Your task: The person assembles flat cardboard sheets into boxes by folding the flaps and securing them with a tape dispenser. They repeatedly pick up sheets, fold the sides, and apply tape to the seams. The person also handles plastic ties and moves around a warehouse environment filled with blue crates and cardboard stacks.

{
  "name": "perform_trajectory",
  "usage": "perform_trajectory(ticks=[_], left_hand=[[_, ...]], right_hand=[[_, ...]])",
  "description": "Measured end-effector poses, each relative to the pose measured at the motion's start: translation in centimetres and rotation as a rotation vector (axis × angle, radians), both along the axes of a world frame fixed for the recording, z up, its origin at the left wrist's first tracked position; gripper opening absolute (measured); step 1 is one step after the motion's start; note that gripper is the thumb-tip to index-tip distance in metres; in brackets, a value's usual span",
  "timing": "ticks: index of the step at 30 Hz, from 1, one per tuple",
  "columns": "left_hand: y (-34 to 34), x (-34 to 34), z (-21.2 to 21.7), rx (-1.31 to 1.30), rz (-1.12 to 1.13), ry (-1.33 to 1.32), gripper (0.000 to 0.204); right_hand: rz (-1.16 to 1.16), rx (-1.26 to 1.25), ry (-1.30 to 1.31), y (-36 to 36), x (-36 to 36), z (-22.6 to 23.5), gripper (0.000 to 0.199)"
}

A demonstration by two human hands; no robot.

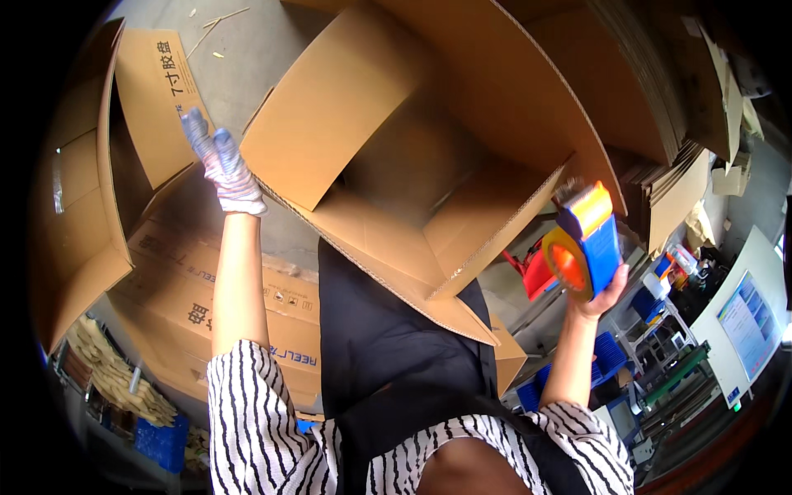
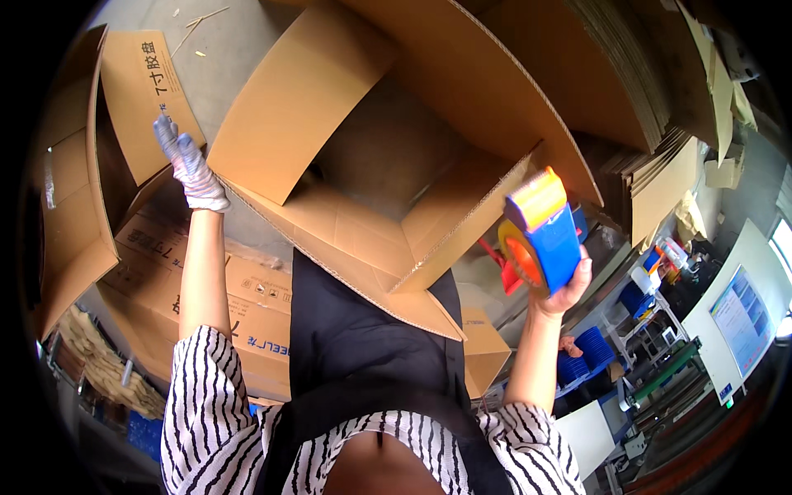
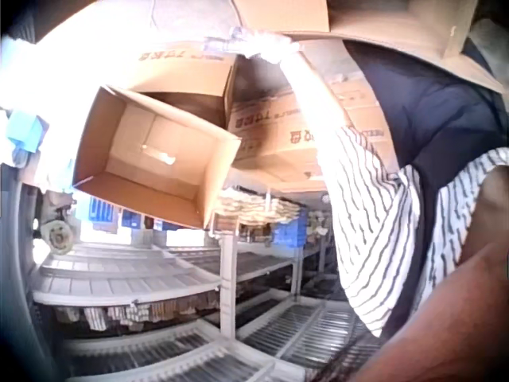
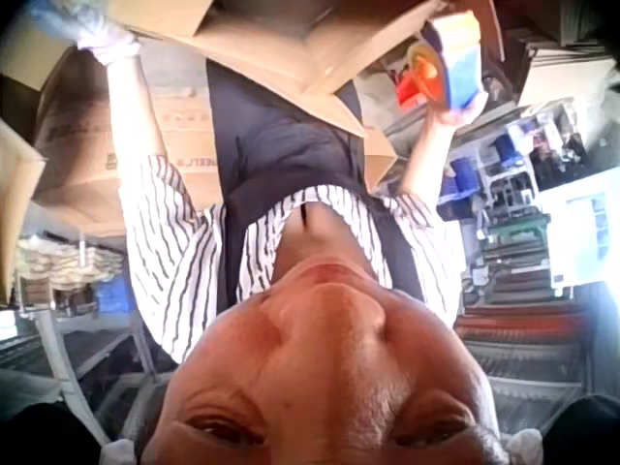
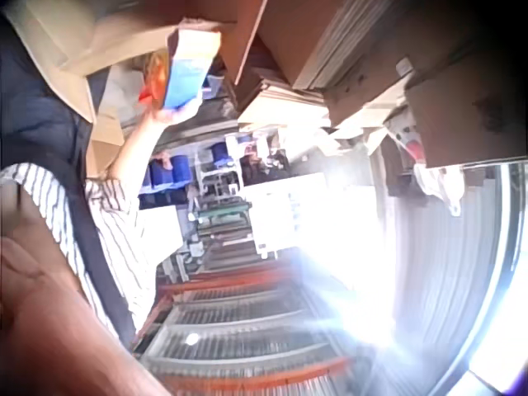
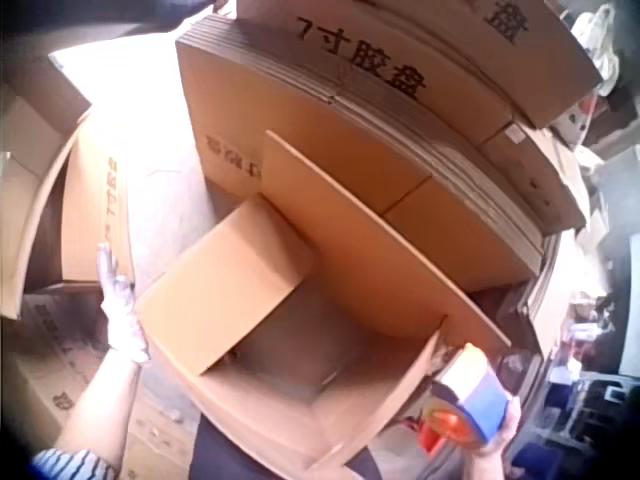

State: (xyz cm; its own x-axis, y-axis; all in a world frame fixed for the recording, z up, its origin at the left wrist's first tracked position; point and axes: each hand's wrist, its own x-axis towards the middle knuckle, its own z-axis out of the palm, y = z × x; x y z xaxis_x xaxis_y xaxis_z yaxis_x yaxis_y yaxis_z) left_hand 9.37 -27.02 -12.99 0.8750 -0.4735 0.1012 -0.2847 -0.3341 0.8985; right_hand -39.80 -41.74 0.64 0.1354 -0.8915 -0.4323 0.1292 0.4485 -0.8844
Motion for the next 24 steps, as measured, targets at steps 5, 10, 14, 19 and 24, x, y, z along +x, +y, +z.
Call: perform_trajectory(ticks=[5, 10, 14, 19, 24], left_hand=[[0.3, 1.6, -2.1, -0.138, 0.064, 0.179, 0.056], [-4.8, -0.8, -3.8, 0.566, -0.041, -0.256, 0.051], [-7.3, -2.0, -8.2, 0.948, -0.038, -0.414, 0.058], [-9.9, -2.3, -10.6, 1.134, -0.091, -0.361, 0.057], [-8.1, -0.1, -11.7, 1.024, -0.088, -0.239, 0.052]], right_hand=[[-0.073, 0.295, 0.251, 4.6, -0.5, -14.2, 0.042], [0.211, 0.198, 0.483, 2.7, 5.8, -15.4, 0.033], [-0.140, 0.045, 0.222, -2.8, 3.5, -0.2, 0.077], [-0.407, -0.492, 0.676, -16.2, -3.0, 5.1, 0.067], [0.511, -0.089, 0.903, -7.2, 3.1, -6.7, 0.021]])
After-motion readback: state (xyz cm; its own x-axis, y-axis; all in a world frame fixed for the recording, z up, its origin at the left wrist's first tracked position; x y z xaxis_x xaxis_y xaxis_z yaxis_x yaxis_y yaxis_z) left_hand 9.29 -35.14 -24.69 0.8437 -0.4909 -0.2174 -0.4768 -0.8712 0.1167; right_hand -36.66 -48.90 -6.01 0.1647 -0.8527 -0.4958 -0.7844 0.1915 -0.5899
